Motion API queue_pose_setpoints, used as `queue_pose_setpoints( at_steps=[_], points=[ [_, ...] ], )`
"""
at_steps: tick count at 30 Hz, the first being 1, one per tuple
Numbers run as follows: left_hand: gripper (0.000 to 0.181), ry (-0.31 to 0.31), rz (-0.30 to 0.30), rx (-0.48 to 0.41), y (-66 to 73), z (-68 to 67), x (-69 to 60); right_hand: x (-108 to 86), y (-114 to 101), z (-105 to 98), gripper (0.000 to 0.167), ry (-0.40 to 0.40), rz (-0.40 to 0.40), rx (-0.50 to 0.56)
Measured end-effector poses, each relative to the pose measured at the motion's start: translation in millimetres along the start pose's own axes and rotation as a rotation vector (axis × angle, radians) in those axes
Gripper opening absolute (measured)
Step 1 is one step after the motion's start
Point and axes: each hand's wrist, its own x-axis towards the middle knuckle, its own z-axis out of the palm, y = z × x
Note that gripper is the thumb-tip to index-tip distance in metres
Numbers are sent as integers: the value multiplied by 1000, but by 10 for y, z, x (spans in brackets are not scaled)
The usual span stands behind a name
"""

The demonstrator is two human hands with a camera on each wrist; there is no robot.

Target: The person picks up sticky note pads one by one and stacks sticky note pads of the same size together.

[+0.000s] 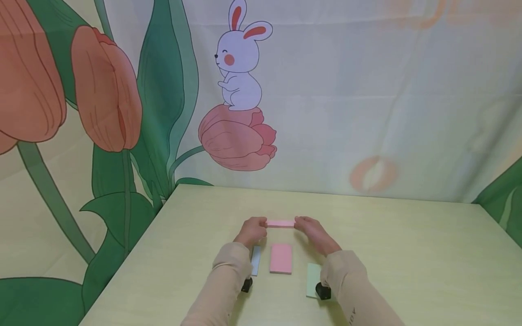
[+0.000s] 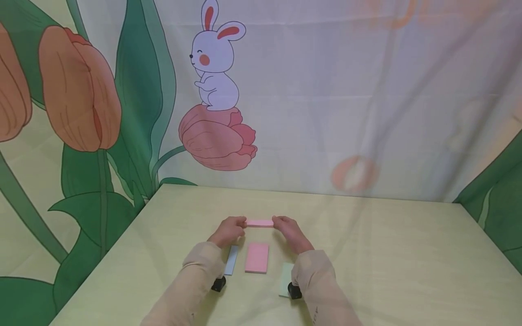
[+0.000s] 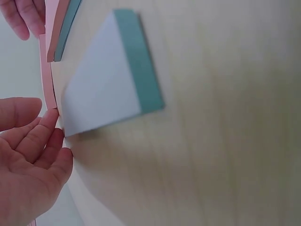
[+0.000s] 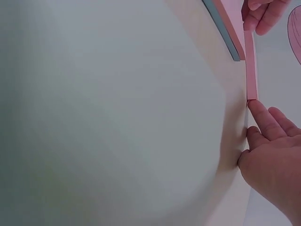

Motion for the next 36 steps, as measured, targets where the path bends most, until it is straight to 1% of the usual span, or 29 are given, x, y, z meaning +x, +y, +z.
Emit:
queue_pose_setpoints(
  at_steps=[2, 3, 4, 7, 9, 11, 14, 19, 25, 32, 34, 36],
  points=[
    [44, 4, 7, 17, 26, -16, -28, 6, 5, -3, 49, 8, -5, -11],
    [38, 7, 22, 37, 44, -22, -49, 6, 7, -4, 48, 10, -9, -15],
    [33, 2, -10, 54, 178, -60, -152, 5, 10, -6, 48, 11, -9, -15],
    [15, 9, 40, 104, 286, -98, -289, 9, 20, -12, 47, 16, -16, -30],
    [11, 11, 69, 140, 303, -103, -324, 10, 24, -19, 47, 18, -19, -35],
    [14, 2, 75, 156, 320, -115, -355, 23, 38, -30, 46, 20, -19, -40],
    [18, -15, 78, 187, 287, -116, -334, 34, 55, -42, 45, 19, -18, -37],
    [18, -37, 99, 237, 253, -129, -342, 49, 89, -48, 43, 9, -13, -44],
    [20, -61, 98, 248, 247, -133, -362, 51, 103, -52, 44, -7, -7, -53],
    [26, -83, 116, 262, 258, -150, -414, 44, 77, -45, 44, -2, 10, -50],
    [26, -89, 107, 255, 259, -152, -423, 41, 80, -51, 44, -6, 12, -57],
    [20, -100, 81, 241, 256, -153, -414, 34, 90, -61, 44, -13, 1, -69]
  ],
)
